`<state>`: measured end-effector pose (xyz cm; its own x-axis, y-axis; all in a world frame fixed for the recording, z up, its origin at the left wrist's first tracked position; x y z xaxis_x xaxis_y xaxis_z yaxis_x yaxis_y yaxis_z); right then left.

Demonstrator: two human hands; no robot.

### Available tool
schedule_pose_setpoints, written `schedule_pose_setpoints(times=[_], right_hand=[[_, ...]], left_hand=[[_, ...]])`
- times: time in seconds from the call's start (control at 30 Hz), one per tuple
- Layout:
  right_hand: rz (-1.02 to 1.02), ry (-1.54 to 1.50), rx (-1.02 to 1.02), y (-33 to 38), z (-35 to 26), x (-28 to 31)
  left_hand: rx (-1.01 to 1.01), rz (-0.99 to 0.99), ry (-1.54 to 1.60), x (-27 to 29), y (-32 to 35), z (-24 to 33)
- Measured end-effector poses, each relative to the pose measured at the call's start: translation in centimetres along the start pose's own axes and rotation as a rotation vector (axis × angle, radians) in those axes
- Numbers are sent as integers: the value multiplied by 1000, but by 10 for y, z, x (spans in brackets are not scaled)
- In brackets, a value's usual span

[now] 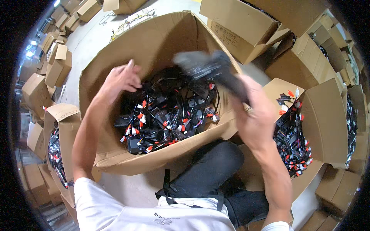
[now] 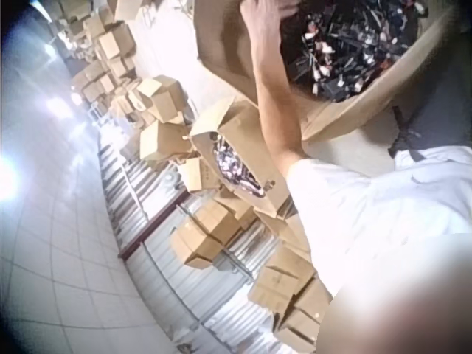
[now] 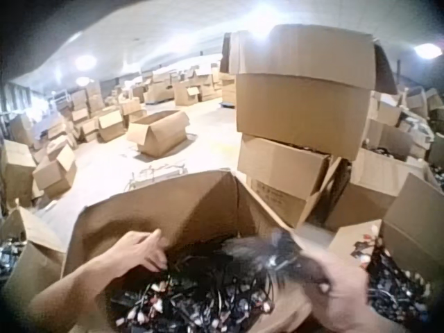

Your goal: The person sorts electronic head units by hand, taking them from shipping boxes and inspecting them.

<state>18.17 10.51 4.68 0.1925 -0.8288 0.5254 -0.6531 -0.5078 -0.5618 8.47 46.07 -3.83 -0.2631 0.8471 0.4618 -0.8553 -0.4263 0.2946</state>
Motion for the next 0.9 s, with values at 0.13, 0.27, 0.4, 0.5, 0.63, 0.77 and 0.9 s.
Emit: schedule_pose_setpoints(times=[0.13,0.27,0.4,0.5,0.63,0.77,0.9], right_hand=[[256,-197,-471,44,41,76],[646,-589,-574,117,84,186],[823,-431,-516,181,64,280],[893,-463,-546,206,52,286],[826,-440,-583,235,60,278],[734,-460,-587,235,46,268],[700,-530,-599,230,45,260]], left_hand=[[498,94,-363,92,-26,-249],[541,202,-855,142,-26,-364],[451,325,-810,77,-63,-374],[106,569,-644,68,-92,-338],[415,321,-209,42,-117,-356],[259,149,-227,10,-104,-302],[20,163,-659,62,-89,-187]])
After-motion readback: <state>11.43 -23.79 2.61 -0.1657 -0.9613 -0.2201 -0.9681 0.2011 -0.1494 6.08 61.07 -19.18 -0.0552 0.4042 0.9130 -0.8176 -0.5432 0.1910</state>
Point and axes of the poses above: each hand's wrist, its own y-axis away from the middle knuckle, its own x-axis out of the back of the hand, z = x × y, the point moved 7 cm from there along -y, towards the middle knuckle, and after that the axes turned 9 degrees about -y, right-handed, at the moved point
